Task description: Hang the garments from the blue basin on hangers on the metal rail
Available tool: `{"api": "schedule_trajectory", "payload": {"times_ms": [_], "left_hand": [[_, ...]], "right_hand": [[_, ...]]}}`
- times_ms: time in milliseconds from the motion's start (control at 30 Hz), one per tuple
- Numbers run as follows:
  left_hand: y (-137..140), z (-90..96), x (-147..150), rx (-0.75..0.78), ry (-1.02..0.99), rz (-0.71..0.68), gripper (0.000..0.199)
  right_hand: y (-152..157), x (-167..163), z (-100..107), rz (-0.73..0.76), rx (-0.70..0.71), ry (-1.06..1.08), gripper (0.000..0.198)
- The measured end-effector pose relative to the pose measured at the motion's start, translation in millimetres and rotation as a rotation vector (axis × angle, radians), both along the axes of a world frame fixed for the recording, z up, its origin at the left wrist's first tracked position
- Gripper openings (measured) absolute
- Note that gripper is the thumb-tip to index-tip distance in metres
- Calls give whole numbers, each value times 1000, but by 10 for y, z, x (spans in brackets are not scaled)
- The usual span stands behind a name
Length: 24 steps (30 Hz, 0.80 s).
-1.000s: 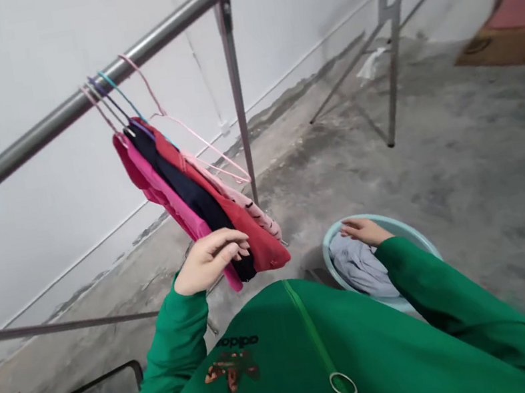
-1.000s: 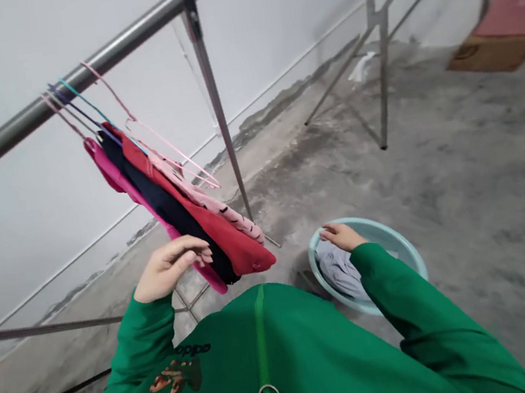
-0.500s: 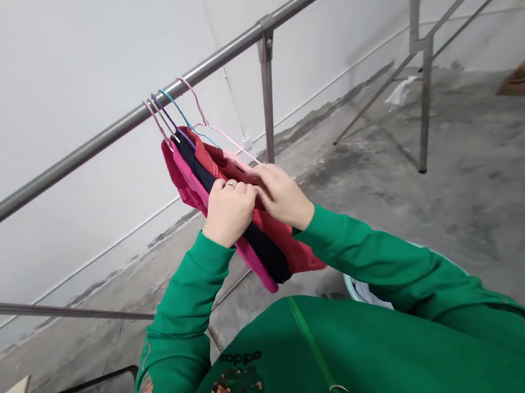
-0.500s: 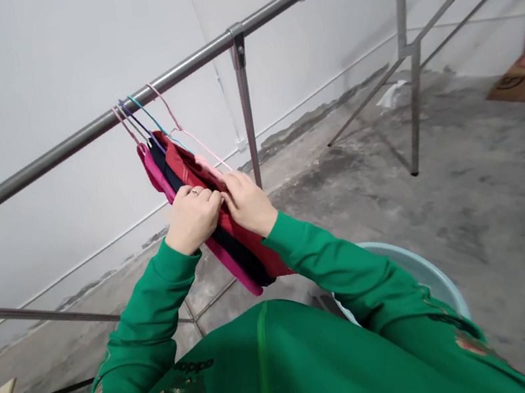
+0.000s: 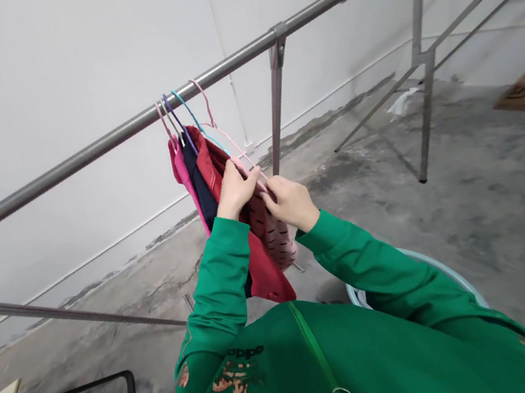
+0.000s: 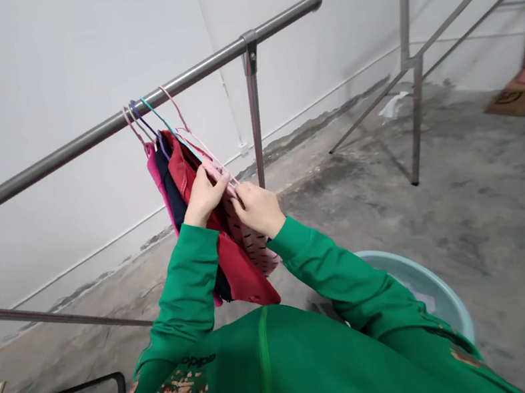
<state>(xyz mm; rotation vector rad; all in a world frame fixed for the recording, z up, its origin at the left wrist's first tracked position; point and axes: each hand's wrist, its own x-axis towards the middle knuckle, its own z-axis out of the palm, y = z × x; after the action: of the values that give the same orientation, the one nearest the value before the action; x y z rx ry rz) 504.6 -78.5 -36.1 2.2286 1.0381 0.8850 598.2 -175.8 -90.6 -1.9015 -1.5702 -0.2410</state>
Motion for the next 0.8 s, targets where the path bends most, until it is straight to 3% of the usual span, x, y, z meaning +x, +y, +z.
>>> {"api": "schedule_trajectory", "payload": {"times_ms": [133, 300, 467, 533, 633, 800], "left_hand": [[67, -65, -172, 10, 81, -48, 31], [-161, -122, -313, 99, 219, -85, 36], [-444, -333, -430, 393, 358, 39, 12], [-528, -445, -486, 547, 392, 62, 10], [-600, -588, -562, 777, 383, 73, 23], [-624, -668, -653, 1092, 188, 85, 31]], "right_hand": [[-7, -6, -43, 11, -9, 20, 24], [26, -29, -140, 25, -186, 65, 22], [60, -62, -301, 170, -243, 147, 18], [53, -107, -372, 251, -223, 205, 21], [34, -209, -482, 343, -136, 312, 25], [6, -348, -599, 337, 108, 320, 25]]}}
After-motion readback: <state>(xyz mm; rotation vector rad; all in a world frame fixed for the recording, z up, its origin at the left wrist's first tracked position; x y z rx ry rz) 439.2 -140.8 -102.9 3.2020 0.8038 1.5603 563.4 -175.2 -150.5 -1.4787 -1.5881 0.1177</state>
